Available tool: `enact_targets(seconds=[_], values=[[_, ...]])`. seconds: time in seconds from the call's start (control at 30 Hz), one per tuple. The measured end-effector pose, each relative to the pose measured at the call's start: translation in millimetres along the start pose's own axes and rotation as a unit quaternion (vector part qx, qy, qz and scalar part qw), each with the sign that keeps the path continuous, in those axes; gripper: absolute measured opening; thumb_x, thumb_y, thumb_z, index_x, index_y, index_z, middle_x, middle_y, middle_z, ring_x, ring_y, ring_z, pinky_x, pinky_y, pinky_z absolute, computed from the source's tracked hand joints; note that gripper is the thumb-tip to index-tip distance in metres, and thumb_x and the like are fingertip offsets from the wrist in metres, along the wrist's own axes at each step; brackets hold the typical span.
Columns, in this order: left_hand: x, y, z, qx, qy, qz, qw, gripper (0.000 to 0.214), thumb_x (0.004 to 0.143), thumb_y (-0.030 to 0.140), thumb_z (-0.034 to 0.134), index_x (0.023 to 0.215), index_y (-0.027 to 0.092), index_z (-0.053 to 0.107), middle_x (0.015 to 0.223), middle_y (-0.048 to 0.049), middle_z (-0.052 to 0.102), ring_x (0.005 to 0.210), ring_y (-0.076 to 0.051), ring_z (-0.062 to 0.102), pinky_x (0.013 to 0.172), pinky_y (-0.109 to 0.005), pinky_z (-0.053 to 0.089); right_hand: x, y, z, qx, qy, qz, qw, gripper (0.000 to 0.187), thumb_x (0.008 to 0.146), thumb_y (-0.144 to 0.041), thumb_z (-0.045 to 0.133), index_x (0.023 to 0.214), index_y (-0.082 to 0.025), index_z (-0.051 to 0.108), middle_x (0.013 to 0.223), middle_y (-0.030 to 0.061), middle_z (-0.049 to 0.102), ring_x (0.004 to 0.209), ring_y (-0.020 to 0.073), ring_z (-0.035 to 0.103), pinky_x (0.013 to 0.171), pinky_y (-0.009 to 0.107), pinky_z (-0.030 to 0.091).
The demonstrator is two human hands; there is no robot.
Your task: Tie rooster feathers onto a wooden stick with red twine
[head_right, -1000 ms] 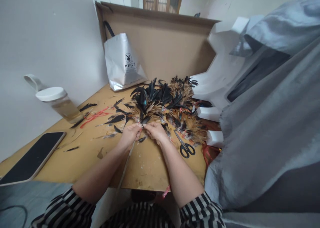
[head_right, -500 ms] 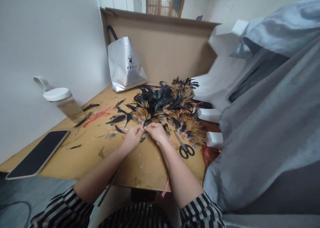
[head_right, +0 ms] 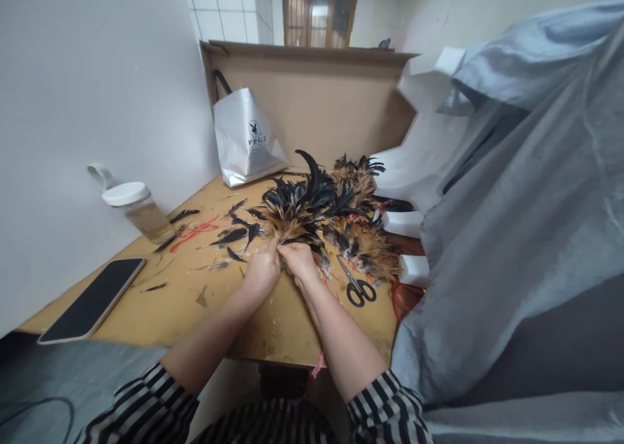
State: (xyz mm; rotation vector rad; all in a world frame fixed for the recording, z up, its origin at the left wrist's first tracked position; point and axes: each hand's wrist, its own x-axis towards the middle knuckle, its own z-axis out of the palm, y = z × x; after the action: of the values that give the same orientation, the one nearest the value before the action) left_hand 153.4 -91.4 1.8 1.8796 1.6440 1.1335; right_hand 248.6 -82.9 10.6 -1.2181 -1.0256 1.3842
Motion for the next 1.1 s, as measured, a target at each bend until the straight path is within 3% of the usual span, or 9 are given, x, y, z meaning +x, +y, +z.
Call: enact_targets(seconds=[0.27,0.4,0.47,0.57,0.67,0.77,0.93,1.1], values=[[-4,-1,-4.0,0.019,-0.007,0.043,0.999,0.05,0.069,0.011,0.05,0.119,0.014,0.057,0.086,-0.0137,0.058,0.083,-0.027,0.055,0.078,-0.035,0.04,9,7,-3,-0.024,0.04,0.01,0.999,0.029,0.058,-0.037,0.066,0.052,-0.018,0.045,0.034,-0.0081,0.036,0.029,0.0032,0.024,0.032,0.02,0.013],[0,-5,-5.1,-0.13,-0.015,0.029,0.991,0.041,0.067,0.014,0.055,0.108,0.016,0.063,0.08,-0.0078,0.059,0.079,-0.021,0.055,0.074,-0.031,0.042,12,8,-7,-0.02,0.03,-0.003,0.999,0.03,0.057,-0.038,0.068,0.053,-0.017,0.046,0.034,-0.0084,0.037,0.029,0.0036,0.026,0.032,0.02,0.014],[2,-7,-5.0,-0.257,-0.044,-0.014,0.965,0.03,0.07,0.022,0.057,0.098,0.016,0.065,0.072,-0.0043,0.059,0.069,-0.016,0.054,0.064,-0.026,0.043,13,5,-10,-0.001,0.015,-0.01,1.0,0.032,0.055,-0.039,0.07,0.053,-0.018,0.046,0.035,-0.0085,0.038,0.03,0.0034,0.025,0.033,0.02,0.013],[4,-7,-5.7,-0.407,-0.106,-0.115,0.9,0.027,0.073,0.039,0.057,0.079,0.013,0.063,0.056,-0.0004,0.052,0.048,-0.01,0.046,0.046,-0.02,0.035,11,-1,-15,0.016,-0.034,-0.018,0.999,0.034,0.055,-0.041,0.071,0.054,-0.017,0.047,0.037,-0.0075,0.041,0.031,0.0027,0.023,0.034,0.02,0.01],[5,-4,-8.0,-0.48,-0.147,-0.182,0.846,0.036,0.071,0.048,0.059,0.068,0.012,0.057,0.056,-0.0011,0.051,0.044,-0.008,0.044,0.039,-0.018,0.03,10,-6,-20,0.025,-0.087,-0.026,0.996,0.036,0.058,-0.043,0.07,0.054,-0.016,0.047,0.04,-0.0065,0.043,0.032,0.0023,0.022,0.035,0.02,0.009],[7,0,-10.2,-0.516,-0.167,-0.204,0.815,0.038,0.067,0.047,0.065,0.066,0.011,0.055,0.059,-0.0016,0.052,0.043,-0.004,0.04,0.036,-0.015,0.022,9,-6,-22,0.037,-0.099,-0.032,0.994,0.037,0.058,-0.043,0.071,0.054,-0.016,0.046,0.041,-0.0067,0.043,0.033,0.0022,0.022,0.036,0.02,0.009],[11,3,-8.7,-0.524,-0.161,-0.206,0.811,0.039,0.066,0.047,0.067,0.065,0.012,0.051,0.058,0.0015,0.048,0.039,-0.001,0.031,0.034,-0.014,0.012,11,-5,-22,0.041,-0.1,-0.023,0.994,0.035,0.056,-0.043,0.072,0.057,-0.015,0.05,0.046,-0.0042,0.051,0.035,0.0023,0.024,0.036,0.02,0.01],[16,0,-1.8,-0.513,-0.152,-0.195,0.822,0.037,0.064,0.045,0.068,0.063,0.013,0.05,0.052,0.0048,0.042,0.037,-0.001,0.026,0.033,-0.015,0.012,14,-1,-22,0.037,-0.046,-0.024,0.998,0.032,0.053,-0.041,0.073,0.058,-0.015,0.054,0.042,-0.006,0.046,0.034,0.0021,0.023,0.036,0.019,0.009]])
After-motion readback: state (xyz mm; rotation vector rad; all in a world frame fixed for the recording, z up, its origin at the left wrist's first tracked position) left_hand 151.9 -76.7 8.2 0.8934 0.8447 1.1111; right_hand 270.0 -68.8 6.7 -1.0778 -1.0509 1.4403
